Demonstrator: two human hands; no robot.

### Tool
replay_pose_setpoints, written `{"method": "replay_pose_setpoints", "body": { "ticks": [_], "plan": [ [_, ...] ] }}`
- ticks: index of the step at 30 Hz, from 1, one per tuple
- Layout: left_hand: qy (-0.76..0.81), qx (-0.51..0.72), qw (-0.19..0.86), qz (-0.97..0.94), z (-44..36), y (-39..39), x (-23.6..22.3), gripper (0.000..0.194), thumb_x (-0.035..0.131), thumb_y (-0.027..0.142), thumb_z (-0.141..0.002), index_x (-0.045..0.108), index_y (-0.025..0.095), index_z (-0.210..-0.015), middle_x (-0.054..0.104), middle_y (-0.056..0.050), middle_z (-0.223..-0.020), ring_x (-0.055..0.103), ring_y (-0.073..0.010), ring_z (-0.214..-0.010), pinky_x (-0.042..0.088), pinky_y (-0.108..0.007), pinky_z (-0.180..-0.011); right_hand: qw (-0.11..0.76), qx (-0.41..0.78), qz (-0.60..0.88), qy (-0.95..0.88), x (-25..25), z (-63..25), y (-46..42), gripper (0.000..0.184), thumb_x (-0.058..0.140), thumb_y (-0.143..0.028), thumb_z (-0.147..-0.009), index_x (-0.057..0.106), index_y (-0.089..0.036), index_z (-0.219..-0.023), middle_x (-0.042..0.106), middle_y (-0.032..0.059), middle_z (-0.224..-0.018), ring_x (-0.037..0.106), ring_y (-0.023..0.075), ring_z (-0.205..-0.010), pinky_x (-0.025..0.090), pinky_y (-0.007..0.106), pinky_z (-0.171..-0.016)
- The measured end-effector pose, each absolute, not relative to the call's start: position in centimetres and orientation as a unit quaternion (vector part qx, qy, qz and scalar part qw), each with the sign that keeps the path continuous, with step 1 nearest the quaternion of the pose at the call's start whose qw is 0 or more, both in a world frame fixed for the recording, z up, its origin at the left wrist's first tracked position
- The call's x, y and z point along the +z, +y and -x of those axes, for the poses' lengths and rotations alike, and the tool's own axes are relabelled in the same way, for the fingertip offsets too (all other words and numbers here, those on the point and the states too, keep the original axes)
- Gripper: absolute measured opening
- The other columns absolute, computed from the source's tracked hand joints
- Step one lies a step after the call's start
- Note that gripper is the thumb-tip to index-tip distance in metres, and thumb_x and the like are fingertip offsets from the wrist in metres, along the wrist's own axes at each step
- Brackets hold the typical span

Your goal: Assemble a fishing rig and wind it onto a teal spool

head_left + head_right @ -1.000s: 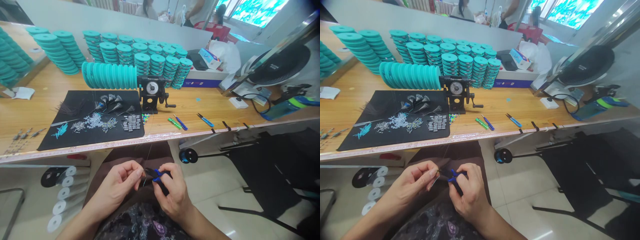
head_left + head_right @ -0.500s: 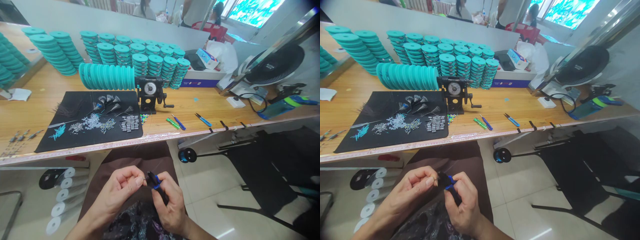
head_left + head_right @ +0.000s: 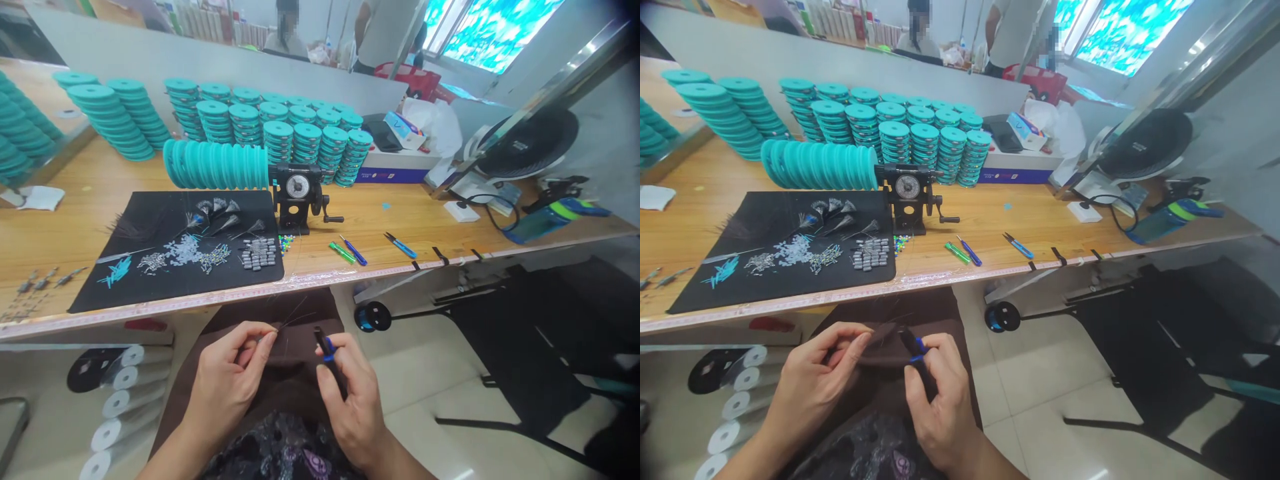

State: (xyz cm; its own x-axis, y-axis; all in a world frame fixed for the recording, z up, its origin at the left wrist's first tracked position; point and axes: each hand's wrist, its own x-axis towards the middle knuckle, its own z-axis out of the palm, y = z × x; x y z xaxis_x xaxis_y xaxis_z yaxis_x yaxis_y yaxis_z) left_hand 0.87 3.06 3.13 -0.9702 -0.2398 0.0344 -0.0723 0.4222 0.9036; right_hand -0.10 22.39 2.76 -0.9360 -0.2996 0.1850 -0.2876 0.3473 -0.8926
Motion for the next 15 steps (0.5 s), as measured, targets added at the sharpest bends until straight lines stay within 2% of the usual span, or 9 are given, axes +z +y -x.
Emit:
{"method": "replay_pose_setpoints", "body": {
  "ticks": [5,9,15],
  "plan": [
    [-0.869,-0.477,0.115,-0.063,-1.1,2.9,2.9,0.018,0.06,0.031,-0.088,0.07,0.017,-0.089,0.059,0.003,-0.059,0.049,-0.0088,-0.046,0.042,-0.018,-0.05,0.069,-0.495,0.186,0.846,2.9,0.3,21.7,0.01,0.048,-0.016,-0.094,0.054,-0.02,-0.086,0.054,0.0047,-0.099,0.053,0.0204,-0.094,0.042,0.033,-0.084],
    [-0.888,-0.442,0.125,-0.03,-1.0,2.7,2.7,0.016,0.059,0.029,-0.089,0.069,0.017,-0.09,0.062,0.002,-0.063,0.053,-0.0103,-0.049,0.044,-0.02,-0.054,0.079,-0.478,0.196,0.853,2.5,0.4,21.5,0.01,0.049,-0.015,-0.093,0.052,-0.021,-0.084,0.054,0.0046,-0.101,0.053,0.0202,-0.095,0.042,0.033,-0.085],
    [-0.904,-0.403,0.144,0.015,-1.1,2.9,2.3,0.008,0.059,0.024,-0.09,0.066,0.02,-0.093,0.06,0.003,-0.065,0.05,-0.0104,-0.05,0.042,-0.021,-0.055,0.078,-0.478,0.204,0.851,2.3,0.5,21.2,0.01,0.05,-0.015,-0.093,0.053,-0.02,-0.085,0.055,0.0056,-0.101,0.053,0.0208,-0.096,0.042,0.033,-0.084]
  ]
}}
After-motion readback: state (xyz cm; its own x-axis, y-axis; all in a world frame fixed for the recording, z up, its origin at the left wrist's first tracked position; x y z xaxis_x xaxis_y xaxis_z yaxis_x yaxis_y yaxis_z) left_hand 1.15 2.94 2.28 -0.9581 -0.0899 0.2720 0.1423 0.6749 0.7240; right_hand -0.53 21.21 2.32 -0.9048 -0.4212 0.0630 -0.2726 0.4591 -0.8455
